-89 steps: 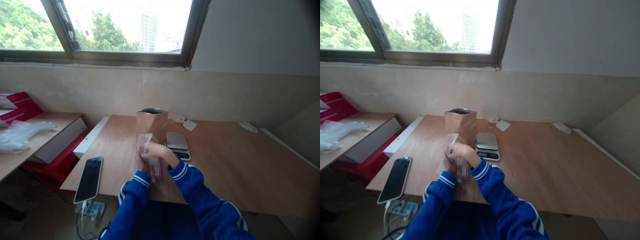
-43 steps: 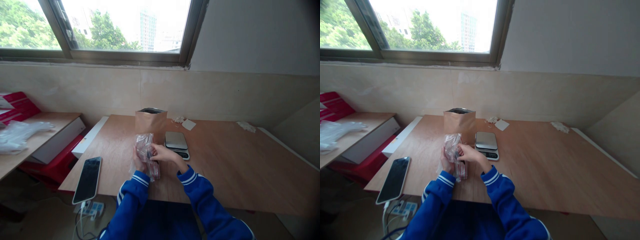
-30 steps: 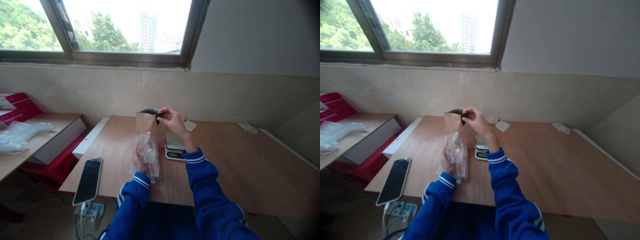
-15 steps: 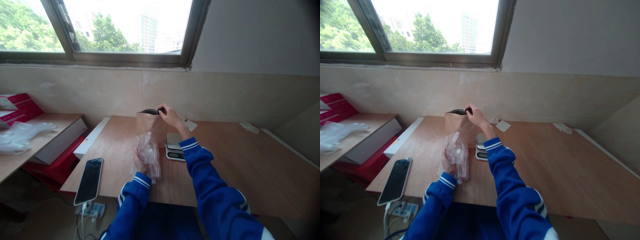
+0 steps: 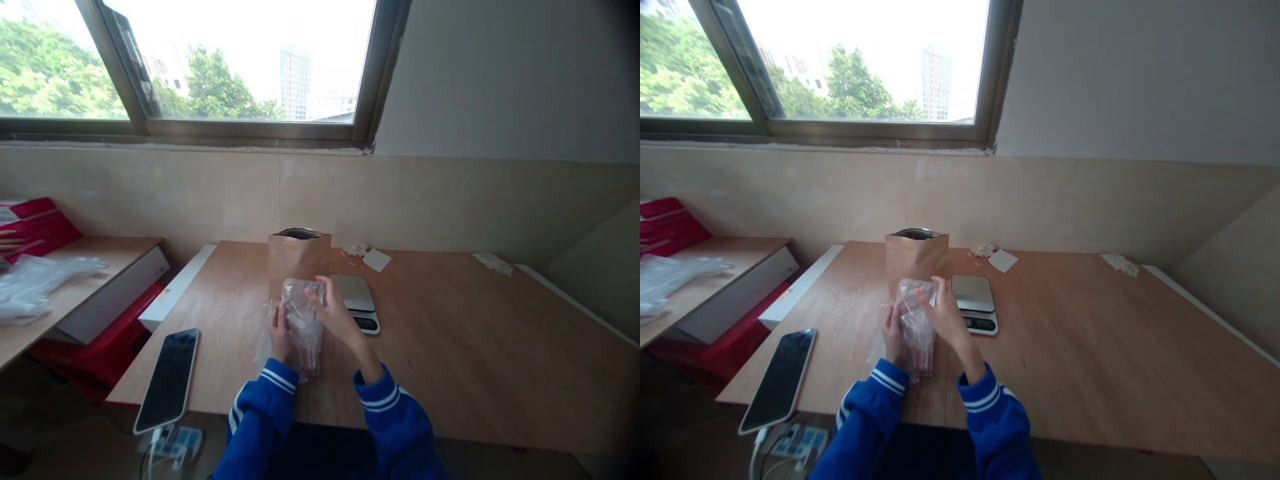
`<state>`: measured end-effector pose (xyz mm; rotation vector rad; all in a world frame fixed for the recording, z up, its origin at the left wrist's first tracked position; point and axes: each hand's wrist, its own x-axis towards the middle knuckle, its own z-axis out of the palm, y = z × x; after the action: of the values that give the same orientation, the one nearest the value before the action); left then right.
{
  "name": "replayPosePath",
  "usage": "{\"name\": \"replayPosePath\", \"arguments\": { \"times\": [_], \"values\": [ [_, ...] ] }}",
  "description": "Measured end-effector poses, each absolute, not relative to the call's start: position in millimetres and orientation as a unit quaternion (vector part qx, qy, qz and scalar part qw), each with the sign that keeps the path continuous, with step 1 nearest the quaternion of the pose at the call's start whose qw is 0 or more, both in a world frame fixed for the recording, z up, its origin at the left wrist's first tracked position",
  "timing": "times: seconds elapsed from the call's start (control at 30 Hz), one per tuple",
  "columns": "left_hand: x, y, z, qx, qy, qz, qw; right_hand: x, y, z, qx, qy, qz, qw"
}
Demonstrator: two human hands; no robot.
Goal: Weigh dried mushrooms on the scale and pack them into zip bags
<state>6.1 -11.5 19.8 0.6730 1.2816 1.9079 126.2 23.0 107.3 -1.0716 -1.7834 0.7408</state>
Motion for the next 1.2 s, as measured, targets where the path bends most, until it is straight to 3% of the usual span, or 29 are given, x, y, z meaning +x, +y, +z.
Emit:
{"name": "replayPosePath", "arguments": {
  "times": [0.07, 0.17, 0.47, 0.57, 0.7, 0.83, 1.0, 1.2],
  "values": [
    [7.8, -13.4, 22.3, 0.275, 0.492, 0.749, 0.348, 131.7, 19.1, 90.3, -0.443, -0.667, 0.395, 0.45],
    [9.4, -15.8, 31.7, 0.328, 0.493, 0.724, 0.354, 145.5, 25.1, 83.6, -0.441, -0.568, 0.465, 0.517],
    [9.1, -35.4, 74.9, 0.449, 0.497, 0.622, 0.405, 158.5, 18.4, 102.7, -0.44, -0.48, 0.428, 0.627],
    [8.2, -41.5, 81.1, 0.43, 0.52, 0.626, 0.39, 146.4, 4.5, 96.8, -0.416, -0.466, 0.504, 0.596],
    [3.0, -46.1, 82.6, 0.392, 0.583, 0.645, 0.301, 128.0, -15.6, 82.4, -0.379, -0.446, 0.643, 0.494],
    [-15.1, -48.6, 75.9, 0.371, 0.629, 0.635, 0.253, 113.3, -30.0, 66.1, -0.374, -0.467, 0.686, 0.415],
    [-39.1, -47.1, 56.1, 0.396, 0.686, 0.572, 0.214, 102.7, -36.5, 40.8, -0.396, -0.482, 0.667, 0.407],
    [-34.5, -55.4, 57.3, 0.418, 0.795, 0.439, 0.034, 143.1, -33.6, 19.2, -0.506, -0.572, 0.405, 0.503]
  ]
}}
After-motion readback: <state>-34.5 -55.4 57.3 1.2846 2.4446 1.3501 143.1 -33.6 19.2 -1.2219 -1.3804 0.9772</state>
